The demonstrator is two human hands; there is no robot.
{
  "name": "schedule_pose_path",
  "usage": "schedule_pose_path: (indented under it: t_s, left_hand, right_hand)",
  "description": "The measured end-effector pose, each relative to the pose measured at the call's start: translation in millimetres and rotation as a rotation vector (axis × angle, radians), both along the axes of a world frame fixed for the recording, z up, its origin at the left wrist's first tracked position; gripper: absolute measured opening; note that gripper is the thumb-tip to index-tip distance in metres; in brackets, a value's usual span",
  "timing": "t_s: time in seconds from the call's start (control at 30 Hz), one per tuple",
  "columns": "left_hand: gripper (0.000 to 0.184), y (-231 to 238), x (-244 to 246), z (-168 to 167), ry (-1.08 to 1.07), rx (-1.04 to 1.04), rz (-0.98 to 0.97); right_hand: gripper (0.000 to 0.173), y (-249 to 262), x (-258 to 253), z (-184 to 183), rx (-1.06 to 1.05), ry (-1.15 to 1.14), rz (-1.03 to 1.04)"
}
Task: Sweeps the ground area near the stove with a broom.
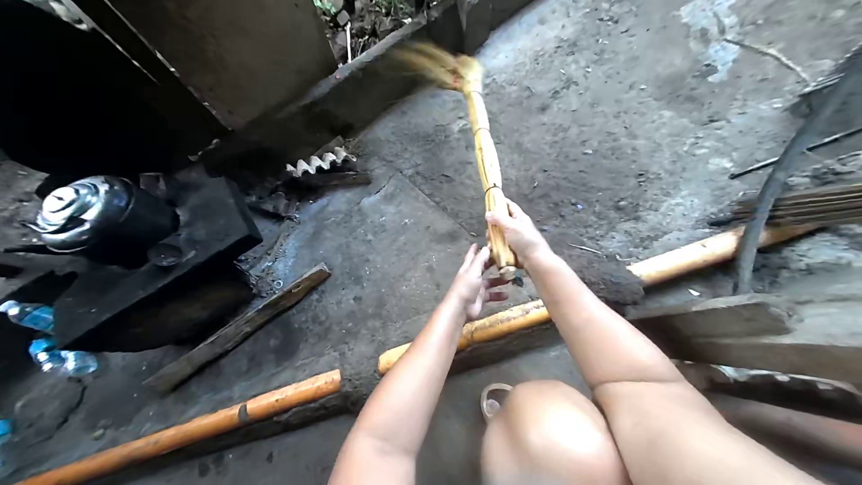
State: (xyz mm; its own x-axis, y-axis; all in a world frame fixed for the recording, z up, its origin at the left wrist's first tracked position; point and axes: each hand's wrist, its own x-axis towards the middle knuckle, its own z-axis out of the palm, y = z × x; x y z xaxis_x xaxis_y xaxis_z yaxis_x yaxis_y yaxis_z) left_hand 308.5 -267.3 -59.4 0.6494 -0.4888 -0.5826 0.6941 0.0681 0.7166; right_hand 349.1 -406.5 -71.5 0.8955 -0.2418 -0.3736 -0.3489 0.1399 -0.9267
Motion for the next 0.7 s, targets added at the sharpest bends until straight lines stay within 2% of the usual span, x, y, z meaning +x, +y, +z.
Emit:
schedule_pose_path:
  t_s: [0.07, 0.13, 0.2, 0.27, 0.33, 0.47, 0.57, 0.7]
  left_hand:
    - [0.057, -8.4, 4.8, -2.7, 0.028, 0.006, 0.006]
    - [0.055, -5.2, -3.2, -8.0, 0.089, 0.040, 0.070]
    - [0.053, 4.7, -19.8, -12.4, 0.142, 0.058, 0.184]
    - [0.053, 12.0, -35.8, -17.9, 0.156, 0.047, 0.289]
    - [0.055, 12.7, -41.3, -19.8, 0.102, 0.029, 0.348]
    - [0.058, 5.5, -35.5, -9.8, -0.015, 0.020, 0.273]
    - [0.059, -1.5, -27.1, -11.6, -0.047, 0.000, 0.152]
    - [0.053, -12.6, -29.0, -14.5, 0.007, 0.071, 0.099]
  right_hand:
    - [0.061, 13.7, -4.9, -16.0, -0.034, 0.027, -0.044]
    - [0.055, 25.3, -8.9, -27.8, -0.012, 0.115, -0.035]
    - [0.051, 39.5, -13.4, -41.9, 0.018, 0.190, 0.044]
    - [0.057, 53.0, -18.6, -51.1, 0.053, 0.216, 0.135]
    - [0.058, 59.7, -19.2, -42.9, 0.072, 0.196, 0.214]
    - [0.058, 51.5, -19.2, -26.7, 0.115, 0.034, 0.181]
    - [0.061, 34.0, -23.2, -29.1, 0.005, -0.110, 0.050]
    - [0.069, 22.6, -29.0, -36.1, 0.028, 0.003, -0.117]
